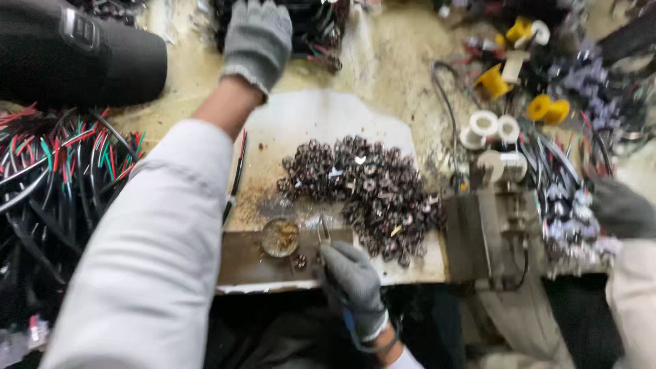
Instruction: The person, wearing gloves at a cluttered factory workbench, solders colored wires onto small metal terminal components. They hold a wire against a component in one hand, apply a soldering iron with the other, dip parts into a container of flux, and place finished assemblies on the table, repeating the cycle for many parts.
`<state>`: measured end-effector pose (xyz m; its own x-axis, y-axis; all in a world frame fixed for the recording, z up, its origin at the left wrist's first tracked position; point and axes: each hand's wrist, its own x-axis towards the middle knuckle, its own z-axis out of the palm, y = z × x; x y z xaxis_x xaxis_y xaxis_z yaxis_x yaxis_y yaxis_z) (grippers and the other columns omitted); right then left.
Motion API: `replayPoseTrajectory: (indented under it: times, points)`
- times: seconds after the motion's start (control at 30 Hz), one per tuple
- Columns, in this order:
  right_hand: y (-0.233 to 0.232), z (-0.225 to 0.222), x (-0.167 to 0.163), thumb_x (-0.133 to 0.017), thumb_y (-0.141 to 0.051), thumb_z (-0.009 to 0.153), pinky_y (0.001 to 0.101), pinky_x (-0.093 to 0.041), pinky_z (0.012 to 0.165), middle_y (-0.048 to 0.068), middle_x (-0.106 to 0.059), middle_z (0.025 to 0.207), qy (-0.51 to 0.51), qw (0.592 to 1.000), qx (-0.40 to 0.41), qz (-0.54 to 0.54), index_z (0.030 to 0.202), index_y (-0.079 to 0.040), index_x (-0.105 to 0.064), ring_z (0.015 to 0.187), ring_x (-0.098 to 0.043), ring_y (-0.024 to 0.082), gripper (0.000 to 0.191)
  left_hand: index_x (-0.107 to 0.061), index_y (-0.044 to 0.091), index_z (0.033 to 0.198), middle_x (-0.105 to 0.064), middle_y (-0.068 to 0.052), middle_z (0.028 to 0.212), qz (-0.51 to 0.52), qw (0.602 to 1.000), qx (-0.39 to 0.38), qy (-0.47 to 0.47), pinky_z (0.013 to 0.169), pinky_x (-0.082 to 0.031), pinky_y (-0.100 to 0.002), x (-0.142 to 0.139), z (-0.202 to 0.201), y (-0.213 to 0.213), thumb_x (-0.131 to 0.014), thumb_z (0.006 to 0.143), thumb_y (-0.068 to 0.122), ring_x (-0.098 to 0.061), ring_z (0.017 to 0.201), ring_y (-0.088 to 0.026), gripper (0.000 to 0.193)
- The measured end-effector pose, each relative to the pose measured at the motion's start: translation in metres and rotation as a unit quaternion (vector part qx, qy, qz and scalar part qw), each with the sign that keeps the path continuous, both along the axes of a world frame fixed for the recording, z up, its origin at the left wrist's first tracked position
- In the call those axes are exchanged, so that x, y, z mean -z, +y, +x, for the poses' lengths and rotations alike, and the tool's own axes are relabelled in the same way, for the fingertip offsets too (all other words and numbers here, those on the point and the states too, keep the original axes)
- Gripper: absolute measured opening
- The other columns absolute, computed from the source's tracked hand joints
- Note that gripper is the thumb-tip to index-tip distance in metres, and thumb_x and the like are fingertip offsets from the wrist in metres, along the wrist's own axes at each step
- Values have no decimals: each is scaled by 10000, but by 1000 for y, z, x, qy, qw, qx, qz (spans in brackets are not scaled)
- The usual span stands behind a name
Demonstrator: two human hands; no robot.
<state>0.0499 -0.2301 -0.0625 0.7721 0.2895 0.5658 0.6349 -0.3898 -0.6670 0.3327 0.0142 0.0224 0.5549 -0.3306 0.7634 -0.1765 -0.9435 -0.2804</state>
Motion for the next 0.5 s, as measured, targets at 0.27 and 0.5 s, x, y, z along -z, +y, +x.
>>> replayPoseTrajectory:
  times: [0.27,0.5]
  points:
    - [-32,-1,38,-690,-123,923,309,-596,818,117,-757,1069,50,995,51,73,1212,-37,-666,986,-727,217,303,-637,26,1043,-676,-230,943,-85,786,-166,589,658,-601,-518,66,-230,21,-532,951,154,-752,816,-386,188]
    - [-26,-14,38,-619,-111,1048,246,-512,635,98,-765,897,161,943,-3,291,1279,-18,-614,690,-619,117,249,-637,-10,1052,-674,-247,896,-350,867,-63,349,643,-540,-502,42,-283,24,-590,912,92,-682,780,-426,179]
